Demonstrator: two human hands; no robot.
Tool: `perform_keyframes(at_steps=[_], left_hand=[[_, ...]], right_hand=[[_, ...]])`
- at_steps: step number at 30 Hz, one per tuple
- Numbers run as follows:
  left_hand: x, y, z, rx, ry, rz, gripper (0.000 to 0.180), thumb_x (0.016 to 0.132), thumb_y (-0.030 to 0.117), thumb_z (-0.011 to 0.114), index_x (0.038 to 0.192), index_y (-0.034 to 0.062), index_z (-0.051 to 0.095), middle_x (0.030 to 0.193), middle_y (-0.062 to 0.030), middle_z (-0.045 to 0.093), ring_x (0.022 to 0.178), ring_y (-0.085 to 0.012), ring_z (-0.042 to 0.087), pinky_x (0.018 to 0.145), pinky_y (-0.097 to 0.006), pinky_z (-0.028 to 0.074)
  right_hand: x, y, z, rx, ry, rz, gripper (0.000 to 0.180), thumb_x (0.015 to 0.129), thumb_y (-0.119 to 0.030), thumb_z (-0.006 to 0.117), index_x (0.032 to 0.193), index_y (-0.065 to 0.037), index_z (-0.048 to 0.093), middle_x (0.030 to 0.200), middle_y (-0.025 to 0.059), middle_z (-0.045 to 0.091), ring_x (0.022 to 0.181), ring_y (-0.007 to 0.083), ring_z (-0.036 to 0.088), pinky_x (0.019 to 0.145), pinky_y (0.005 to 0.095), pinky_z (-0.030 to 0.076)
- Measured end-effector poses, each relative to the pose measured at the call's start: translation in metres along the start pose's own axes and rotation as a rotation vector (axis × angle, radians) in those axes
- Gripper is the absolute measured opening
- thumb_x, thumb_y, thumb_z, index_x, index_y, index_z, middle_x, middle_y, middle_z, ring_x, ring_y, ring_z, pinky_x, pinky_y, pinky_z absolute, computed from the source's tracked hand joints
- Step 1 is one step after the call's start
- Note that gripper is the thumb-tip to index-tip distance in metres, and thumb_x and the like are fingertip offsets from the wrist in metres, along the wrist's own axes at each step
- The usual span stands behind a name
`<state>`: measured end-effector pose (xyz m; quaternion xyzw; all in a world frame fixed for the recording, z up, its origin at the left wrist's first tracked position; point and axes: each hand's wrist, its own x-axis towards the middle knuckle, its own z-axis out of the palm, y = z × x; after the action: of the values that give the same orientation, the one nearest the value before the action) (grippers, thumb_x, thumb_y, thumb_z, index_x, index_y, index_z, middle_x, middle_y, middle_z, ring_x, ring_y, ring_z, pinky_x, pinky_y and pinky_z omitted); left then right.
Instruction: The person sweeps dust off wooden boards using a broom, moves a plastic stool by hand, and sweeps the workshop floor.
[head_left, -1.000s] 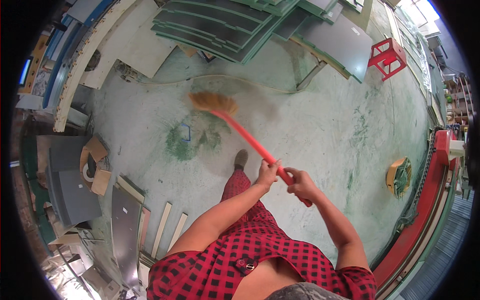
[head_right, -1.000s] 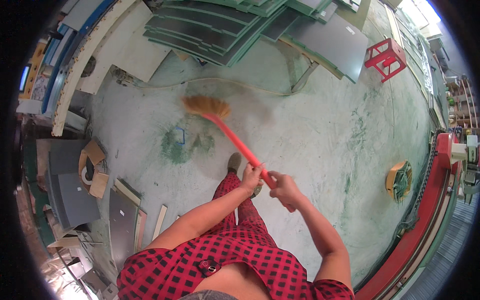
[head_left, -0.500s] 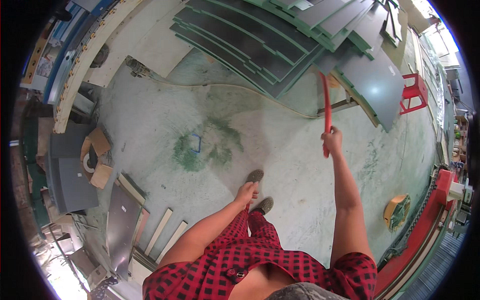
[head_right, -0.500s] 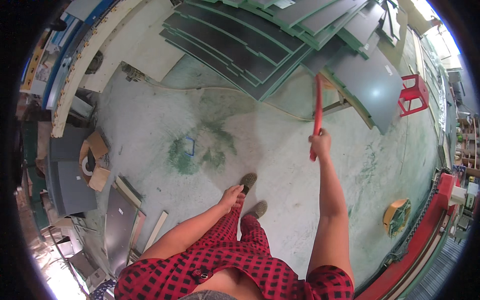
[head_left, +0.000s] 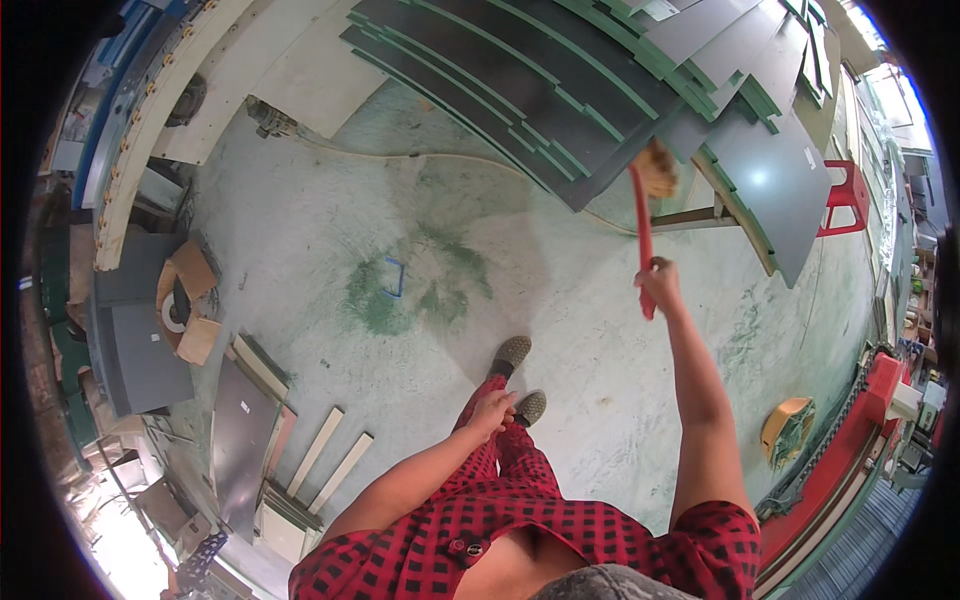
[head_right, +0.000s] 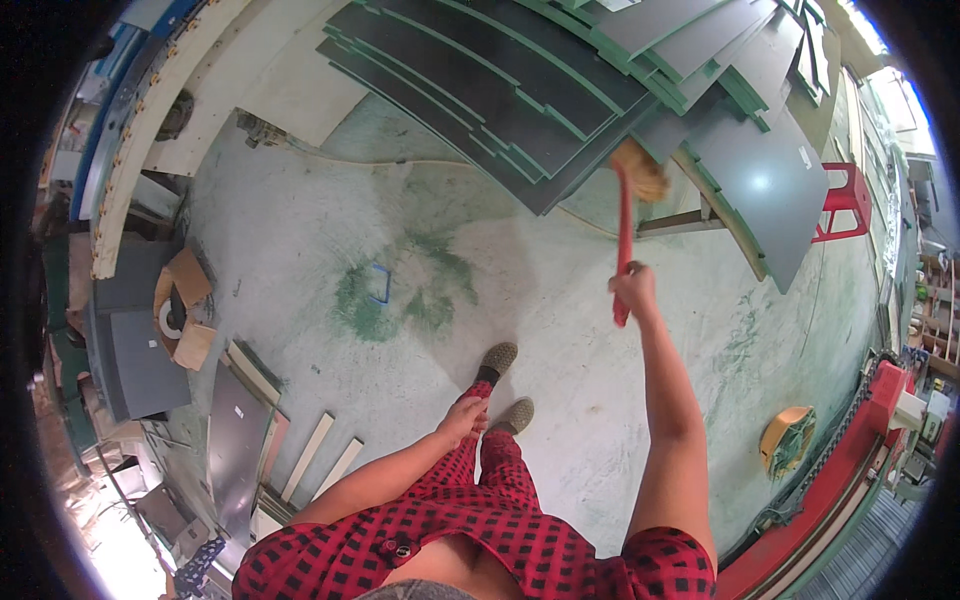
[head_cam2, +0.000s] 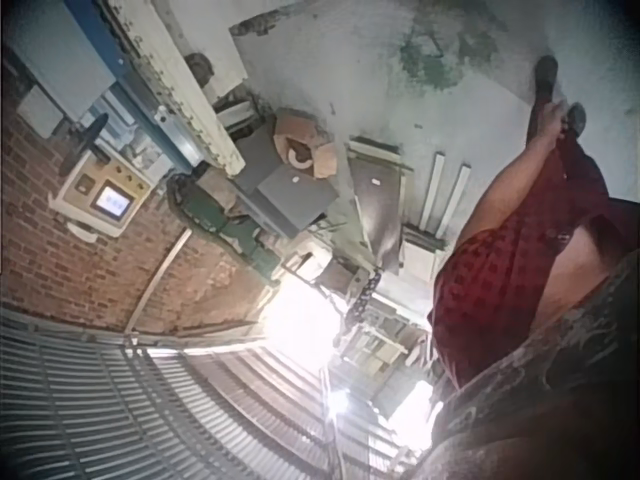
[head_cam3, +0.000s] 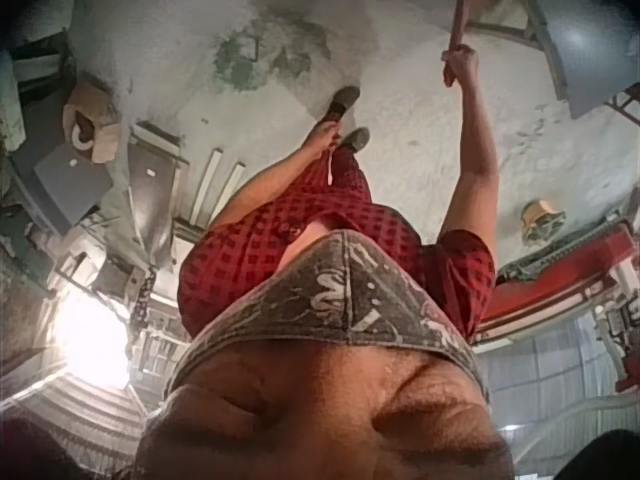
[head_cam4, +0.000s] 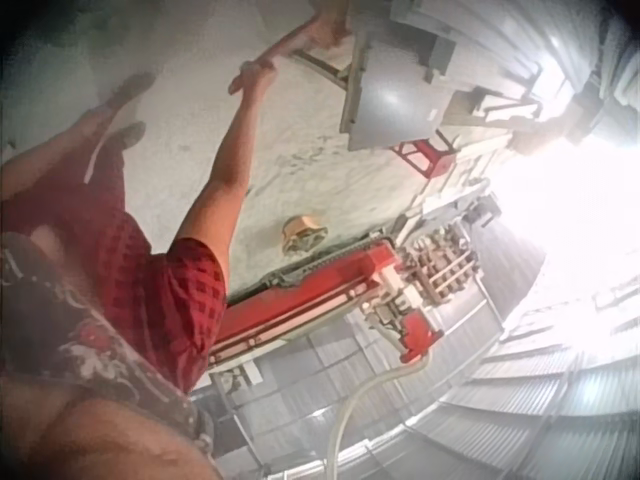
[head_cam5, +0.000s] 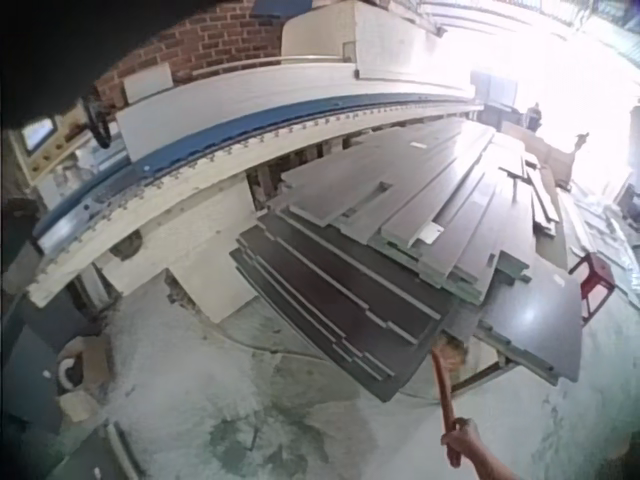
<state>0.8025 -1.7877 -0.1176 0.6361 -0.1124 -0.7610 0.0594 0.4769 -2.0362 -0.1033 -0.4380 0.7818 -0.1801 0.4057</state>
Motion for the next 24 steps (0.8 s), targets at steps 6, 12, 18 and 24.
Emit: perform_keyframes(at_steps=[6, 12, 18, 24], left_hand=[[0.002, 0.01, 0.005, 0.011, 0.0, 0.009, 0.049, 0.08, 0.045, 0.054, 0.112, 0.0088, 0.047, 0.083, -0.0041, 0.055, 0.068, -0.0127, 0.054, 0.054, -0.027, 0.045], [0.007, 0.016, -0.001, 0.007, 0.021, 0.013, 0.053, 0.08, 0.046, 0.054, 0.116, 0.0083, 0.046, 0.083, -0.0048, 0.056, 0.067, -0.0128, 0.054, 0.056, -0.028, 0.045], [0.01, 0.011, -0.018, -0.076, 0.055, -0.006, 0.052, 0.08, 0.046, 0.054, 0.117, 0.01, 0.046, 0.084, -0.0048, 0.057, 0.066, -0.0127, 0.055, 0.055, -0.028, 0.045], [0.003, 0.002, -0.033, -0.136, 0.179, -0.031, 0.041, 0.082, 0.044, 0.051, 0.102, 0.0091, 0.054, 0.078, -0.0029, 0.058, 0.062, -0.0109, 0.054, 0.051, -0.025, 0.044]], right_hand=[[-0.104, -0.052, -0.059, 0.315, -0.24, 0.196, 0.052, 0.054, -0.001, 0.058, 0.105, 0.009, 0.053, 0.06, 0.0108, 0.054, 0.044, 0.0169, 0.053, 0.042, 0.0273, 0.042], [-0.147, -0.073, -0.11, 0.45, -0.341, 0.188, 0.058, 0.054, 0.003, 0.058, 0.111, 0.007, 0.049, 0.06, 0.0105, 0.055, 0.04, 0.0148, 0.05, 0.037, 0.0253, 0.039], [-0.102, -0.069, -0.08, 0.305, -0.081, 0.065, 0.061, 0.055, 0.003, 0.058, 0.115, 0.008, 0.046, 0.061, 0.0094, 0.054, 0.039, 0.0146, 0.049, 0.037, 0.0257, 0.04], [0.026, -0.02, -0.044, 0.228, 0.152, 0.026, 0.048, 0.057, 0.0, 0.055, 0.104, 0.008, 0.052, 0.055, 0.0081, 0.05, 0.041, 0.016, 0.05, 0.037, 0.028, 0.039]])
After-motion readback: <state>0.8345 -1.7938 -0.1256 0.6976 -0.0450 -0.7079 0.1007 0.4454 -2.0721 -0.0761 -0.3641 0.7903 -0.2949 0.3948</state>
